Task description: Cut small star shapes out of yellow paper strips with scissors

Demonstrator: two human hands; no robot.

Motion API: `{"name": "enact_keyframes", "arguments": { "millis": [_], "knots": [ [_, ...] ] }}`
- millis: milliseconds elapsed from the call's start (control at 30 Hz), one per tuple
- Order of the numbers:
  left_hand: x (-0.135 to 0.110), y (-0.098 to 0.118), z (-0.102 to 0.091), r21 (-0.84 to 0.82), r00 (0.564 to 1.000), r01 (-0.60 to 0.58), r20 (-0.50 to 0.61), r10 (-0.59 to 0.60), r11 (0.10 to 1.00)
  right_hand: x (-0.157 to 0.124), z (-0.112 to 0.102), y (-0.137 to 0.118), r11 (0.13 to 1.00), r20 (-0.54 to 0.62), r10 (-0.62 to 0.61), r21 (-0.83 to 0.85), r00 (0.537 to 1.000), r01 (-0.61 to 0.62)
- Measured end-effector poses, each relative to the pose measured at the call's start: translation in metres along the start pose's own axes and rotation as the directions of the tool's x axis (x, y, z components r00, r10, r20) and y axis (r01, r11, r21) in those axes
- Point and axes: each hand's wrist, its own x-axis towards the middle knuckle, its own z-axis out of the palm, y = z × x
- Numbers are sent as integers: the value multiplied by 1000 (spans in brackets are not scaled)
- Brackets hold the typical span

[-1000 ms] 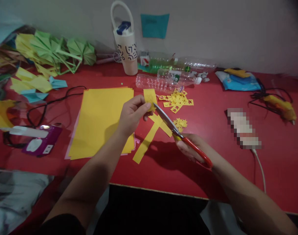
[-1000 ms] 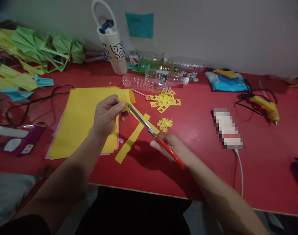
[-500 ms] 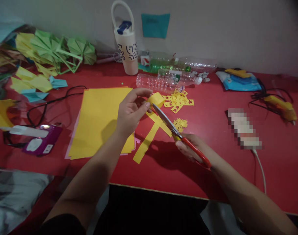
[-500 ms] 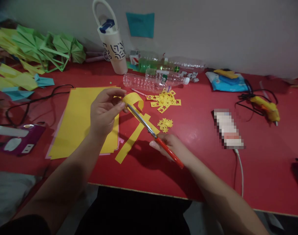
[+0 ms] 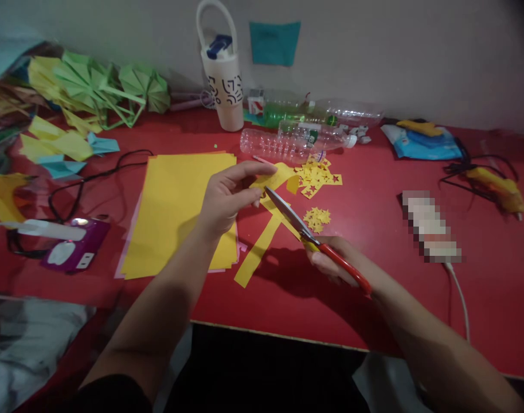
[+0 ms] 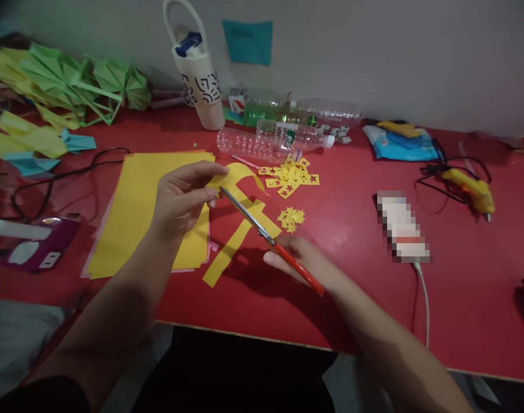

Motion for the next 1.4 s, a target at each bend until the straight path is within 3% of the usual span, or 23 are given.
{"name": "enact_keyframes", "arguments": {
  "millis": [167, 333, 733, 800, 900, 967, 1133, 1400],
  "knots": [
    [0, 3, 1, -34, 998, 55, 15, -54, 998, 1, 1, -1, 1000, -16, -10, 2, 1000, 10],
    [0, 4, -1, -19, 997, 71, 29, -70, 997, 0, 1, 0, 997, -2, 57, 54, 998, -57],
    [3, 5, -4, 7, 997, 25, 73, -25, 1000, -3, 2, -14, 998, -14, 50, 37, 999, -49],
    [5, 3, -5, 31, 999, -28, 37, 27, 999, -1, 3, -9, 997, -35, 50, 59, 998, -47],
    [7, -1, -5, 54, 990, -95, -100, 100, 994, 1, 5, -3, 999, -114, -16, 42, 993, 21],
    [6, -1, -3, 42, 989, -58, -137, 63, 997, 2, 6, -3, 998, -166, -61, 13, 984, 63],
    [-2, 6, 8, 36, 992, 120, 44, -121, 992, -1, 10, -13, 998, -213, -56, -7, 975, 55],
    [0, 5, 9, -16, 998, 40, -42, -40, 999, 0, 10, -17, 999, -186, -31, -22, 982, 27]
  ]
}}
